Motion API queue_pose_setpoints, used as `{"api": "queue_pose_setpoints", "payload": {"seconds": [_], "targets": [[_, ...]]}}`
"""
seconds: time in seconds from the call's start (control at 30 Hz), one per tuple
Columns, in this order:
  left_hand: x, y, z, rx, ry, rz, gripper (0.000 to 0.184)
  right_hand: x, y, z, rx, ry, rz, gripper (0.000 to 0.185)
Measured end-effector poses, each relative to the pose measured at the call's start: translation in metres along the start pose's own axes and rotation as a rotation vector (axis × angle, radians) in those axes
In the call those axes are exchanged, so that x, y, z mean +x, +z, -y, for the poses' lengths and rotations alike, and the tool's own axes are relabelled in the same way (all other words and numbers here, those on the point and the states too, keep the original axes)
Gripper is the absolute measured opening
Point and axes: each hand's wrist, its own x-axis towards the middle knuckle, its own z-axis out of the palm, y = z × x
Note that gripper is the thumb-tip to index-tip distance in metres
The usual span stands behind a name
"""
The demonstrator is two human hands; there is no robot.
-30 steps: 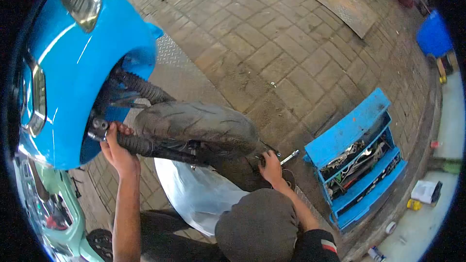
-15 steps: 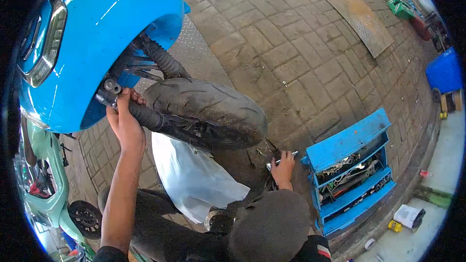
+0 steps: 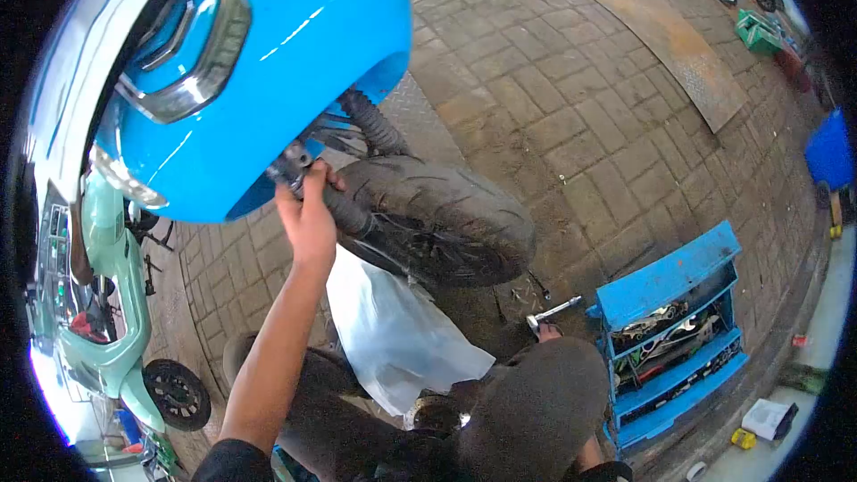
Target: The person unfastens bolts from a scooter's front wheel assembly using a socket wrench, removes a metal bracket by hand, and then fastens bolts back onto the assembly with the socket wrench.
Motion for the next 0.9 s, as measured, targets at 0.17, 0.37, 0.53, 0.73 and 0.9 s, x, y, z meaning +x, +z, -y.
{"api": "queue_pose_setpoints", "payload": {"seconds": [0.17,0.37,0.53,0.73,0.9], "targets": [[0.005,-0.007,-0.001,-0.048,0.01,0.094,0.016,-0.028,-0.016,-0.018,0.164,0.061,0.075,0.062],[0.009,-0.011,-0.01,-0.025,0.019,0.236,0.017,-0.08,-0.143,-0.009,0.602,0.026,-0.065,0.061],[0.009,-0.014,-0.015,0.023,0.013,0.256,0.015,-0.181,-0.271,0.054,0.845,-0.178,-0.456,0.053],[0.011,-0.009,-0.012,0.016,-0.017,0.209,0.017,-0.297,-0.405,0.213,0.59,-0.275,-0.713,0.029],[0.014,-0.01,0.001,-0.049,0.01,0.226,0.014,-0.27,-0.416,0.296,0.4,-0.587,-0.97,0.021]]}}
